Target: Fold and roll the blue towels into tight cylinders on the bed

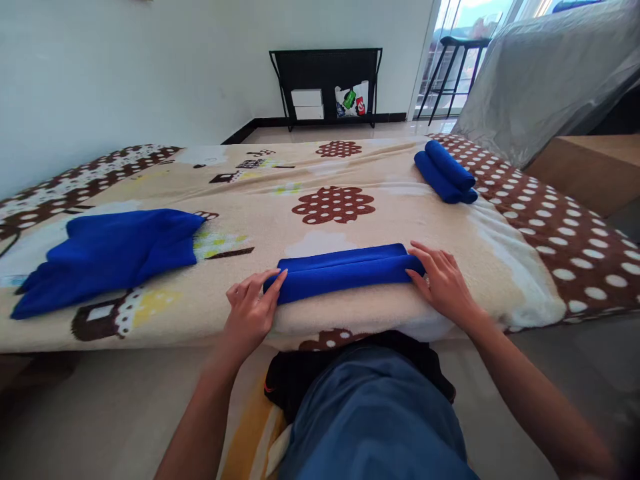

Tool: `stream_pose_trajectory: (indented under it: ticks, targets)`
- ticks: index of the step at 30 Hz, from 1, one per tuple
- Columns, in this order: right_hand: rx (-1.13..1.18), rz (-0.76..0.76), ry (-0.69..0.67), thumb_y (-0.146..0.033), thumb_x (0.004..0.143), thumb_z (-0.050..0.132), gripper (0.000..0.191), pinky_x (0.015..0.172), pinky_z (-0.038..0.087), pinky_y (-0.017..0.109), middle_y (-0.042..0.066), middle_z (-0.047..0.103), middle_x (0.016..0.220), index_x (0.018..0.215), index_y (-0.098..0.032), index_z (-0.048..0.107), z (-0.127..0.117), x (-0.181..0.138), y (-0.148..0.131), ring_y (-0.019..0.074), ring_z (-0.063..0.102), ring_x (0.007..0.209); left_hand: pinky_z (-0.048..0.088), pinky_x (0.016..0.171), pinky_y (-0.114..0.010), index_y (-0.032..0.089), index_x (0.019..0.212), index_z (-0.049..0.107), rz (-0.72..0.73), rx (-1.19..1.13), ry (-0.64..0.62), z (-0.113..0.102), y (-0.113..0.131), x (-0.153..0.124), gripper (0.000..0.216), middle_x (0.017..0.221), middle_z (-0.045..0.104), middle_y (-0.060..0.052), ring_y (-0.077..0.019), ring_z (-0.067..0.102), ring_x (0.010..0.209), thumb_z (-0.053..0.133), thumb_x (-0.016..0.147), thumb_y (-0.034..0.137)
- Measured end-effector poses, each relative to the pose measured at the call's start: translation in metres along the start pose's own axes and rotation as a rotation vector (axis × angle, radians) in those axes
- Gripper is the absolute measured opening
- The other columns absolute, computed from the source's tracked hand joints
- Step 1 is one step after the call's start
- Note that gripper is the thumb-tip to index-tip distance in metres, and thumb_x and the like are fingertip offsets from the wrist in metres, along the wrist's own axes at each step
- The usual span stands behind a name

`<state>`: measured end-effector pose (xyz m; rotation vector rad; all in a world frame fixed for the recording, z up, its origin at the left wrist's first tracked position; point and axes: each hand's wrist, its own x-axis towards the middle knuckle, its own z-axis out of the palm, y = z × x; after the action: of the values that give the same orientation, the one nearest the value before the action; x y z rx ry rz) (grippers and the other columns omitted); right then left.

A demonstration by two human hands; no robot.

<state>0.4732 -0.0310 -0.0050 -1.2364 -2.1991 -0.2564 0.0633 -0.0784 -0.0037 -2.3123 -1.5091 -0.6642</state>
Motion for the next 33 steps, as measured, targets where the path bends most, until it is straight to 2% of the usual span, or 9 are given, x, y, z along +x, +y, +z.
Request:
stream_pose_trajectory:
  ticks: [3,8,13,17,20,23,25,28,33]
  targets:
    - [0.066,-0.090,-0.019,-0.025,0.099,0.051,0.034,0.101,0.045,0.043,0.009,0.063,0.130,0.133,-0.025,0.054,-0.003,-0.008,0.009,0.0245,0.059,0.121,0.030,0.104,-0.043,0.026,0.149,0.043,0.028,-0.055,-0.001,-0.005,0.001,-0.006,0.052,0.129,0.062,-0.012,-0.0267,0.056,0.121,0.048,0.097,0.017]
    - [0.115,-0.103,-0.151,-0.028,0.096,0.054,0.044,0.104,0.043,0.046,0.007,0.059,0.137,0.140,-0.026,0.048,-0.010,-0.010,0.019,0.0251,0.055,0.126,0.028,0.106,-0.046,0.022,0.141,0.047,0.006,-0.057,-0.069,-0.007,0.006,-0.002,0.048,0.133,0.061,-0.012,-0.0291,0.054,0.125,0.049,0.093,0.018]
    - [0.088,-0.070,-0.176,-0.021,0.096,0.046,0.033,0.099,0.044,0.044,0.007,0.068,0.121,0.127,-0.021,0.058,-0.002,0.014,0.023,0.0246,0.061,0.113,0.036,0.098,-0.048,0.016,0.120,0.061,-0.090,0.005,-0.133,-0.003,0.005,0.036,0.037,0.112,0.069,-0.012,-0.0302,0.060,0.107,0.044,0.087,0.014]
    - [-0.154,0.057,-0.200,-0.017,0.093,0.044,0.027,0.096,0.044,0.048,0.014,0.071,0.100,0.104,-0.013,0.068,0.010,0.047,0.007,0.0302,0.063,0.102,0.038,0.095,-0.054,0.014,0.107,0.066,-0.167,0.172,-0.236,0.002,0.014,0.075,0.032,0.101,0.071,-0.015,-0.0342,0.062,0.101,0.042,0.087,0.013]
    - [-0.226,0.055,-0.181,-0.012,0.092,0.040,0.035,0.102,0.041,0.050,0.019,0.068,0.116,0.115,-0.009,0.067,0.023,0.068,-0.023,0.0326,0.060,0.114,0.036,0.103,-0.052,0.011,0.114,0.066,-0.114,0.179,-0.210,0.012,0.037,0.098,0.038,0.115,0.069,-0.018,-0.0329,0.060,0.113,0.038,0.088,0.009]
    - [-0.100,-0.120,-0.223,-0.011,0.092,0.040,0.049,0.111,0.037,0.045,0.018,0.055,0.142,0.139,-0.008,0.053,0.039,0.080,-0.055,0.0291,0.050,0.133,0.031,0.115,-0.044,0.005,0.138,0.051,0.079,0.035,-0.250,0.028,0.066,0.112,0.051,0.142,0.056,-0.018,-0.0282,0.049,0.133,0.042,0.089,0.012]
    - [-0.034,-0.172,-0.260,-0.017,0.093,0.044,0.053,0.117,0.033,0.046,0.020,0.047,0.150,0.145,-0.005,0.047,0.048,0.083,-0.067,0.0296,0.042,0.141,0.028,0.118,-0.044,0.002,0.145,0.044,0.121,-0.012,-0.290,0.037,0.078,0.114,0.057,0.149,0.049,-0.020,-0.0292,0.044,0.139,0.046,0.091,0.021]
    - [0.047,-0.181,-0.267,-0.022,0.095,0.044,0.056,0.120,0.031,0.046,0.017,0.043,0.153,0.149,-0.006,0.043,0.052,0.079,-0.060,0.0276,0.039,0.144,0.025,0.119,-0.047,0.007,0.149,0.040,0.120,-0.052,-0.274,0.041,0.075,0.107,0.059,0.153,0.045,-0.017,-0.0284,0.040,0.142,0.045,0.097,0.034]
    - [0.105,-0.150,-0.249,-0.029,0.100,0.043,0.054,0.119,0.032,0.049,0.011,0.045,0.153,0.153,-0.016,0.039,0.036,0.060,-0.011,0.0250,0.041,0.143,0.018,0.121,-0.047,0.022,0.153,0.035,0.093,-0.082,-0.252,0.031,0.038,0.082,0.055,0.157,0.042,-0.009,-0.0239,0.037,0.146,0.041,0.101,0.039]
